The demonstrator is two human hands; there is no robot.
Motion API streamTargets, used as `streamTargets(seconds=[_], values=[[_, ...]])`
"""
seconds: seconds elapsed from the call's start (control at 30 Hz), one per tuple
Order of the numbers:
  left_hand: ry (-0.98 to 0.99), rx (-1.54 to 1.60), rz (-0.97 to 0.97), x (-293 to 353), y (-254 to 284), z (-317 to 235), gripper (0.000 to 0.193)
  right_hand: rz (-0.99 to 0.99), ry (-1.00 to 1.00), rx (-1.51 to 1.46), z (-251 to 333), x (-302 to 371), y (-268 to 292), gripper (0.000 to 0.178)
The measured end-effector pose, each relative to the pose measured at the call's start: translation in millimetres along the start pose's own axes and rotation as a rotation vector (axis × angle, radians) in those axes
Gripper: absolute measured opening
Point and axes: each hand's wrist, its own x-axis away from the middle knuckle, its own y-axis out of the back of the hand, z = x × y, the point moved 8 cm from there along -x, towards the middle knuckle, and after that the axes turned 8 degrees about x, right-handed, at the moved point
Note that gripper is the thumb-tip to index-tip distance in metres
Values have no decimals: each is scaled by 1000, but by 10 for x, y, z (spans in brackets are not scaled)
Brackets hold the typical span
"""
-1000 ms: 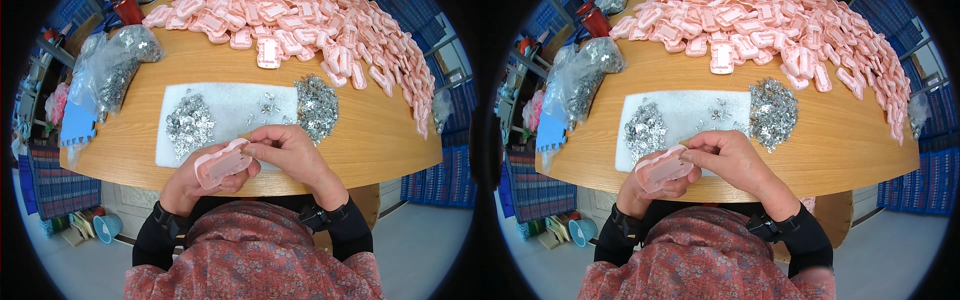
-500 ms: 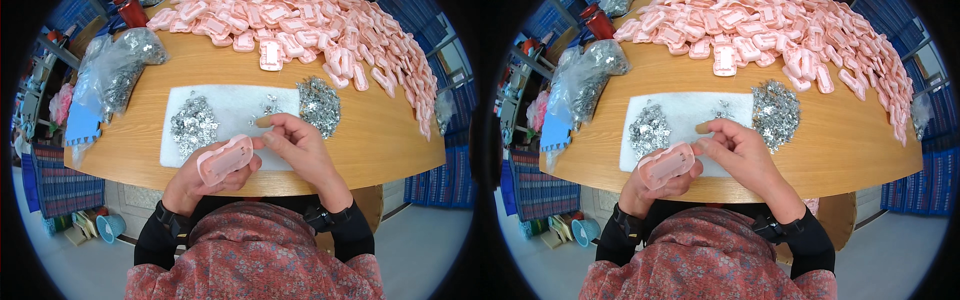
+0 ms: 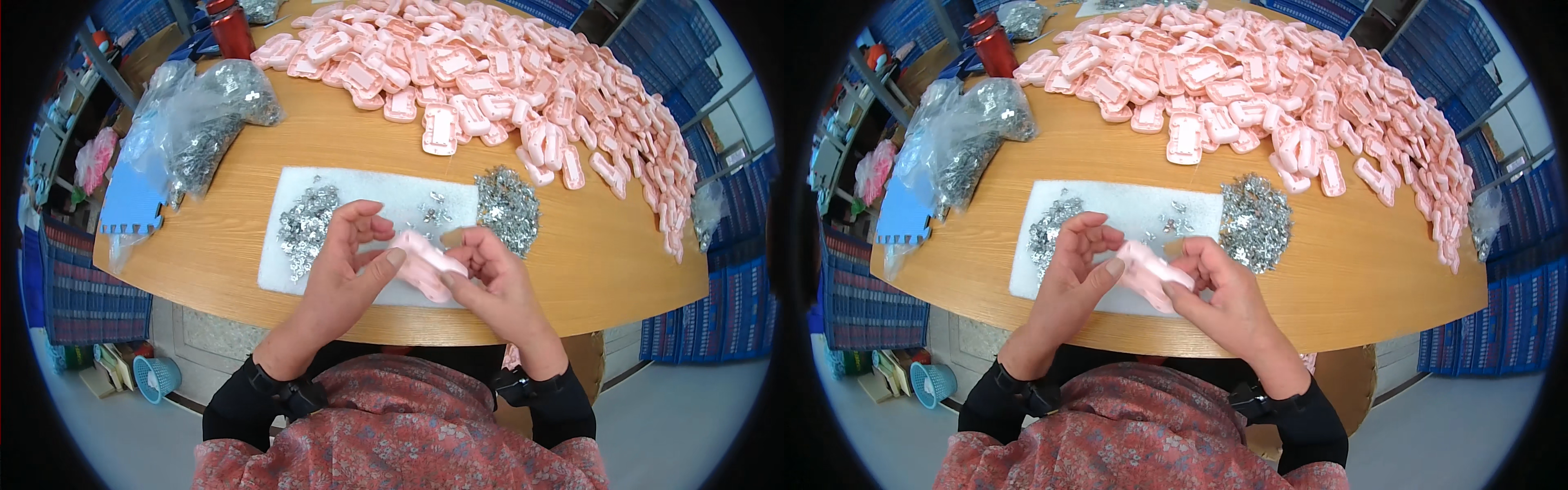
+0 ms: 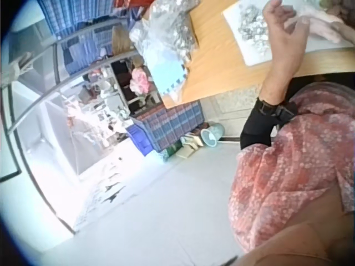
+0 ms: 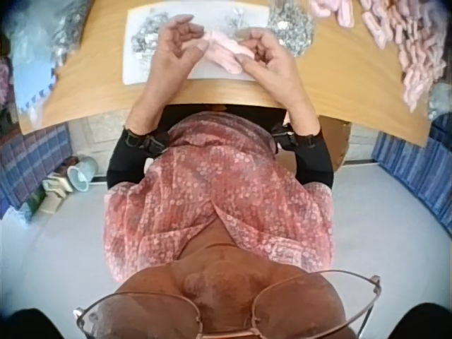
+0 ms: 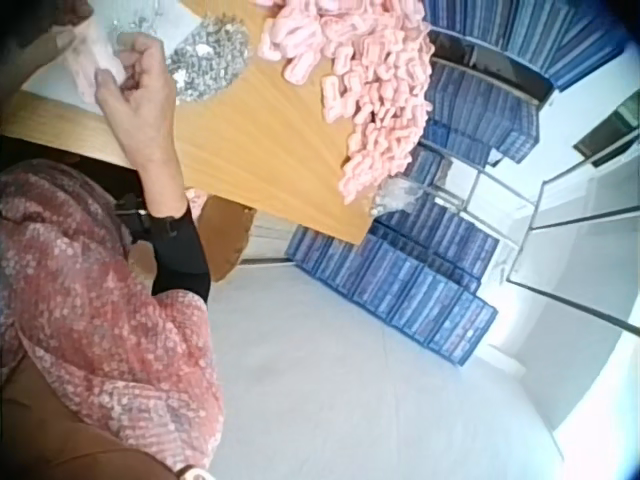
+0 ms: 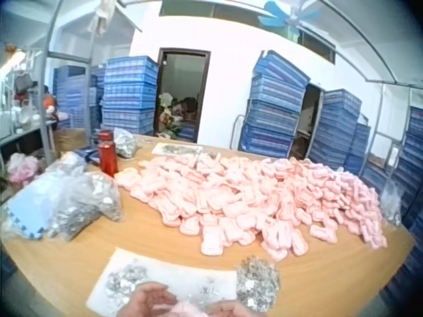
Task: The person sits at a table and assembles pink plastic components by inserting small metal pieces into them. They pick up a pink plastic part, insert a metal piece, and then place the assembled unit into a pile of finished items. The process is repeated continuously throughout the video.
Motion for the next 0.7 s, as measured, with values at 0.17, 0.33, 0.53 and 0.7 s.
streamTargets(seconds=[0.17, 0.33, 0.53, 0.7], values=[[461, 61, 633, 140, -339, -1, 53, 352, 204, 361, 417, 84, -336, 40], [710, 225, 859, 461, -337, 234, 58, 256, 125, 352, 392, -127, -24, 27], [608, 457, 498, 457, -16, 278, 50, -44, -68, 565, -49, -662, 455, 14], [537, 511, 423, 467, 77, 331, 46, -7, 29, 825, -12, -988, 241, 17]])
